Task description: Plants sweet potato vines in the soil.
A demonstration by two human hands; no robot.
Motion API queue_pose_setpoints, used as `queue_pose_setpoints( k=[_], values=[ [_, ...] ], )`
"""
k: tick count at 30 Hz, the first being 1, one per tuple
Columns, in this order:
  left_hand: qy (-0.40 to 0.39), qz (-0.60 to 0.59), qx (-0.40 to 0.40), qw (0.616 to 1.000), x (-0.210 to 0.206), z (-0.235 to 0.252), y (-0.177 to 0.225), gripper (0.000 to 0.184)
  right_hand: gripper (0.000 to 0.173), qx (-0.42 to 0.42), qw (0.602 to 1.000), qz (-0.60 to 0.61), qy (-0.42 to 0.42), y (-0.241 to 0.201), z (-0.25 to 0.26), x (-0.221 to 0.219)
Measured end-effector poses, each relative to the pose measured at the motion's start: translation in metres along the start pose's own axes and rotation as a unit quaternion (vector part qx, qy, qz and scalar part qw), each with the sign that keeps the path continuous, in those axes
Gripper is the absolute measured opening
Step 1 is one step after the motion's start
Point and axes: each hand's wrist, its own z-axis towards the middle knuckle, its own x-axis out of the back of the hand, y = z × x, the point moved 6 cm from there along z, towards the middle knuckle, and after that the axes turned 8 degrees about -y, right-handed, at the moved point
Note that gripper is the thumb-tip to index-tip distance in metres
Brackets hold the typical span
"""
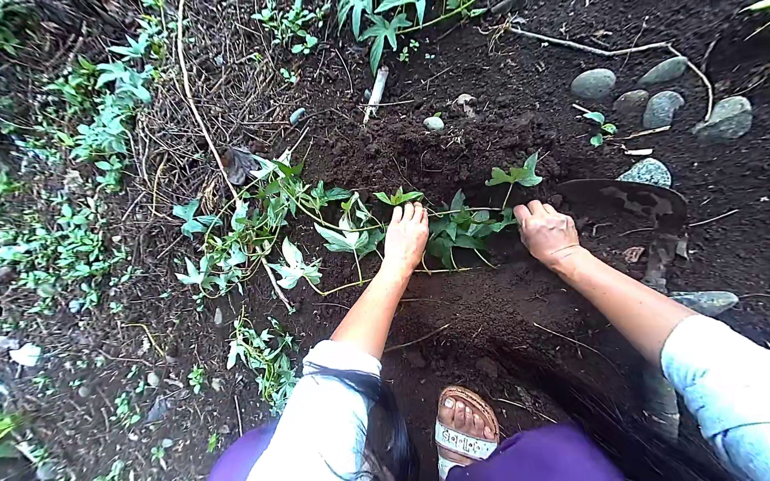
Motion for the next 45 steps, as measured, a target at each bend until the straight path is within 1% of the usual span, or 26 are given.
queue_pose_setpoints(
  k=[1,2,3,4,5,7,8,10,12,13,15,18,21,22,23,25,26,28,31,34,35,37,41,43,44,45],
  values=[
    [0.018,0.012,-0.005,1.0,0.003,0.001,0.0,0.043,0.02,0.007,1.0,0.005,0.024,-0.001,-0.001,0.003],
    [0.062,0.013,-0.012,0.998,0.008,-0.001,0.002,0.045,0.022,0.011,0.999,0.007,0.045,-0.001,-0.002,0.005],
    [0.127,0.002,-0.028,0.991,0.014,-0.005,0.007,0.046,0.023,0.013,0.998,0.007,0.061,-0.001,-0.003,0.007],
    [0.163,-0.02,-0.052,0.985,0.02,-0.008,0.016,0.048,0.023,0.014,0.998,0.003,0.065,0.0,-0.004,0.006],
    [0.177,-0.045,-0.083,0.98,0.023,-0.008,0.027,0.05,0.021,0.015,0.998,-0.005,0.058,0.0,-0.003,0.002],
    [0.14,-0.063,-0.13,0.98,0.019,-0.003,0.05,0.053,0.021,0.013,1.0,-0.028,0.007,-0.002,0.001,-0.01],
    [0.11,-0.064,-0.132,0.983,0.013,0.002,0.057,0.053,0.023,0.007,0.999,-0.036,-0.024,-0.005,0.004,-0.013],
    [0.046,-0.085,-0.087,0.991,-0.003,0.011,0.054,0.051,0.025,-0.011,0.995,-0.049,-0.087,-0.014,0.008,-0.017],
    [-0.014,-0.126,-0.044,0.991,-0.021,0.011,0.041,0.053,0.027,-0.024,0.988,-0.065,-0.136,-0.021,0.008,-0.019],
    [-0.056,-0.128,-0.037,0.99,-0.028,0.008,0.039,0.055,0.028,-0.035,0.984,-0.066,-0.16,-0.022,0.006,-0.018],
    [-0.094,-0.122,-0.041,0.987,-0.035,0.003,0.039,0.057,0.027,-0.038,0.978,-0.076,-0.188,-0.022,0.004,-0.016],
    [-0.114,-0.12,-0.052,0.985,-0.039,-0.006,0.039,0.063,0.023,-0.021,0.975,-0.091,-0.2,-0.022,0.003,-0.017],
    [-0.121,-0.109,-0.057,0.985,-0.042,-0.004,0.04,0.062,0.022,-0.014,0.979,-0.085,-0.187,-0.022,0.004,-0.016],
    [-0.112,-0.094,-0.063,0.987,-0.041,-0.005,0.04,0.06,0.024,-0.014,0.977,-0.085,-0.196,-0.022,0.004,-0.015],
    [-0.083,-0.079,-0.072,0.991,-0.04,-0.006,0.04,0.057,0.024,-0.016,0.976,-0.085,-0.202,-0.023,0.004,-0.014],
    [-0.01,-0.061,-0.084,0.995,-0.035,-0.011,0.035,0.054,0.024,-0.014,0.98,-0.073,-0.187,-0.02,0.003,-0.015],
    [-0.004,-0.057,-0.08,0.995,-0.033,-0.013,0.03,0.055,0.025,-0.015,0.982,-0.055,-0.178,-0.019,0.002,-0.016],
    [-0.022,-0.073,-0.049,0.996,-0.029,-0.015,0.02,0.059,0.027,-0.026,0.984,-0.032,-0.175,-0.019,0.0,-0.016],
    [-0.108,-0.084,0.002,0.991,-0.026,-0.011,0.006,0.063,0.024,-0.051,0.985,-0.033,-0.158,-0.015,0.001,-0.016],
    [-0.142,-0.092,0.011,0.986,-0.029,-0.016,0.011,0.064,0.028,-0.059,0.993,0.049,-0.084,-0.006,-0.006,-0.005],
    [-0.151,-0.09,0.013,0.984,-0.032,-0.017,0.013,0.065,0.028,-0.057,0.994,0.054,-0.075,-0.007,-0.008,-0.001],
    [-0.17,-0.073,0.016,0.983,-0.035,-0.02,0.016,0.067,0.028,-0.067,0.993,0.04,-0.093,-0.012,-0.01,0.002],
    [-0.162,-0.097,0.021,0.982,-0.038,-0.015,0.017,0.069,0.028,-0.075,0.99,0.022,-0.114,-0.017,-0.009,0.008],
    [-0.171,-0.087,0.027,0.981,-0.035,-0.018,0.019,0.068,0.028,-0.071,0.988,0.001,-0.135,-0.018,-0.007,0.004],
    [-0.157,-0.088,0.029,0.983,-0.029,-0.021,0.022,0.066,0.027,-0.075,0.987,-0.002,-0.145,-0.019,-0.006,0.005],
    [-0.121,-0.09,0.026,0.988,-0.023,-0.025,0.027,0.063,0.026,-0.079,0.985,-0.003,-0.151,-0.02,-0.005,0.006]
  ],
)
